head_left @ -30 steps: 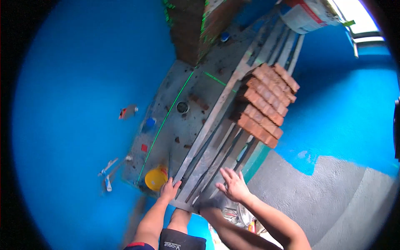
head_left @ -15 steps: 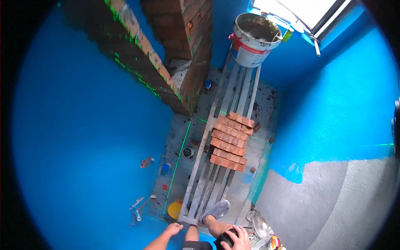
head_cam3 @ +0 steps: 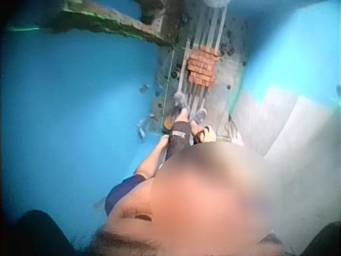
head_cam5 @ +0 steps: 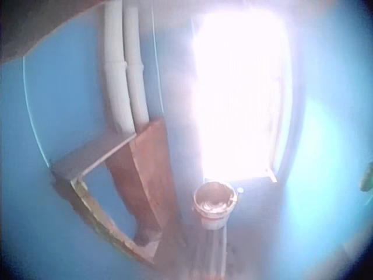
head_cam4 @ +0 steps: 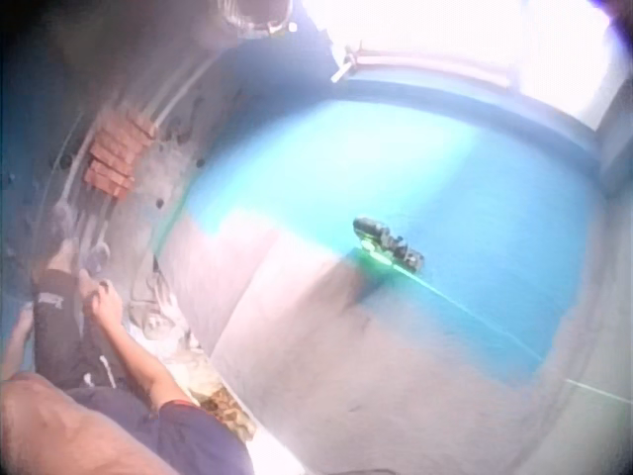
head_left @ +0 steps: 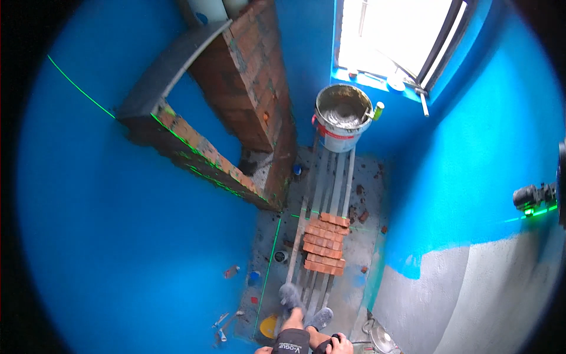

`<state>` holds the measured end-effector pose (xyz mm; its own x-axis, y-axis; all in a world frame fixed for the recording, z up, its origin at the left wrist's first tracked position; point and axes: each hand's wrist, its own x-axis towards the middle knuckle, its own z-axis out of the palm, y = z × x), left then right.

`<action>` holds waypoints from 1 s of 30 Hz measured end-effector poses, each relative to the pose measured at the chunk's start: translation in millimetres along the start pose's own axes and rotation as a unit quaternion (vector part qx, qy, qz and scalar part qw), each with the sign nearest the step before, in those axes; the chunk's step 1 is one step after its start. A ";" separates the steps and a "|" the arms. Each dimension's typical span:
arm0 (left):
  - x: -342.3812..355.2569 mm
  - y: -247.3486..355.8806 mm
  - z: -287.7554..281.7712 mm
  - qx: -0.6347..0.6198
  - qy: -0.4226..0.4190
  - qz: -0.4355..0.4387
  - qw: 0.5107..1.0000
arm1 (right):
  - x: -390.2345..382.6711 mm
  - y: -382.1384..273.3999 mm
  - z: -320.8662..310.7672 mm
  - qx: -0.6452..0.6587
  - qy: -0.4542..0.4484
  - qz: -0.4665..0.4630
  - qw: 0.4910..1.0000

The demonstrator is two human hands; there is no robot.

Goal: The person picks up bricks from a pile and places them onto a metal platform, then uses a trowel to apply mortar onto a brick wall structure and positions a slate tile onto the wet mortar.

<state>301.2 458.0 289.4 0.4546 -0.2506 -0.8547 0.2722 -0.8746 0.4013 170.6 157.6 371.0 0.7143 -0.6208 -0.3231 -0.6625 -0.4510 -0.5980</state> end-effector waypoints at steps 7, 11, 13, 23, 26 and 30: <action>-19.4 56.9 -25.7 -0.026 -0.009 -0.062 0.998 | 35.3 -35.7 -74.4 -0.032 -0.042 0.103 0.993; -7.6 68.8 -38.8 0.030 -0.028 -0.027 0.999 | 28.6 -2.8 -87.1 -0.070 -0.015 0.115 0.991; -5.0 66.5 -49.6 0.203 -0.071 -0.014 0.976 | 22.9 16.8 -91.2 -0.044 -0.038 0.142 0.988; -19.1 192.7 -104.5 0.103 -0.044 0.052 0.992 | 102.5 54.5 -136.1 0.035 -0.022 0.342 0.939; -26.5 269.5 -140.0 0.029 -0.028 0.072 0.997 | 165.7 39.6 -155.6 0.039 -0.015 0.345 0.938; -15.8 411.9 -205.1 -0.039 0.095 0.217 0.971 | 277.3 9.7 -202.2 -0.005 -0.002 0.279 0.960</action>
<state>580.1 186.8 535.8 0.6863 -0.5011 -0.5271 0.0803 -0.6680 0.7398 316.6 -148.6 423.9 0.2479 -0.7647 -0.5948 -0.9447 -0.0547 -0.3234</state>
